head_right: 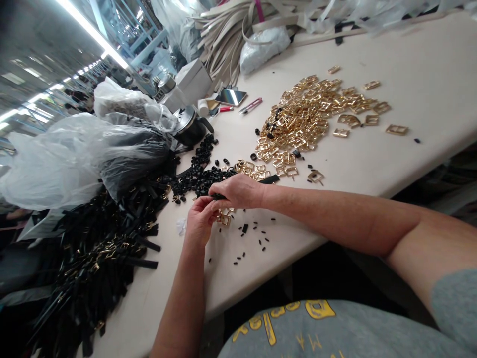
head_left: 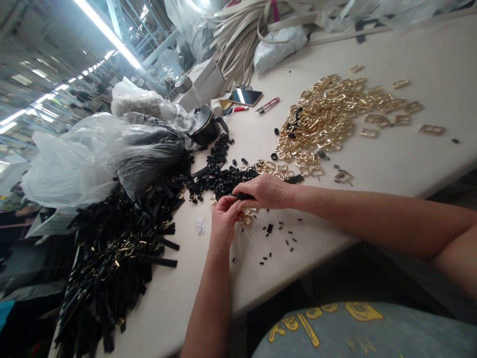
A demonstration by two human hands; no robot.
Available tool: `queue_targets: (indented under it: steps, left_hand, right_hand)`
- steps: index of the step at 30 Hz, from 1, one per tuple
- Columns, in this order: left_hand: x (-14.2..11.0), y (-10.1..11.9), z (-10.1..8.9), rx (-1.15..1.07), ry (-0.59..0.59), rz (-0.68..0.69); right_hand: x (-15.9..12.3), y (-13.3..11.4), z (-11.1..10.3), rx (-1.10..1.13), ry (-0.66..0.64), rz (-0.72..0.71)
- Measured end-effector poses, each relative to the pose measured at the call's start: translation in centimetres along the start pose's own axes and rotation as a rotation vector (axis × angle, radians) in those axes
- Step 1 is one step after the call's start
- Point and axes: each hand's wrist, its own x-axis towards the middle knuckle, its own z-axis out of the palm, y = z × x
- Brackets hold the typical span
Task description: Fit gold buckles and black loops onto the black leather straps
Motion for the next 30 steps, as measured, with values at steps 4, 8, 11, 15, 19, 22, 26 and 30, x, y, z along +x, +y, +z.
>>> queue_targets:
  steps: [4, 8, 11, 15, 19, 22, 26, 30]
  left_hand:
    - [0.0, 0.1, -0.2, 0.063, -0.008, 0.046]
    - [0.1, 0.4, -0.7, 0.085, 0.002, 0.099]
    - [0.1, 0.5, -0.9, 0.101, 0.006, 0.118]
    - [0.1, 0.6, -0.9, 0.115, 0.001, 0.132]
    - [0.0, 0.7, -1.0, 0.150, 0.008, 0.146]
    - [0.0, 0.6, -1.1, 0.165, 0.007, 0.150]
    - [0.1, 0.2, -1.1, 0.132, -0.017, 0.141]
    - [0.6, -0.1, -0.8, -0.079, 0.043, 0.083]
  right_hand:
    - [0.2, -0.3, -0.4, -0.026, -0.062, 0.008]
    - [0.2, -0.6, -1.3, -0.065, -0.065, 0.089]
    - [0.1, -0.6, -1.7, -0.072, -0.082, 0.087]
    - [-0.1, -0.4, -1.7, -0.064, -0.100, 0.029]
    - [0.0, -0.5, -1.5, -0.055, -0.120, 0.009]
    - [0.1, -0.8, -1.7, -0.071, -0.151, 0.065]
    - [0.2, -1.1, -2.1, -0.067, -0.173, 0.123]
    - [0.4, -0.7, -1.8, -0.005, -0.121, 0.158]
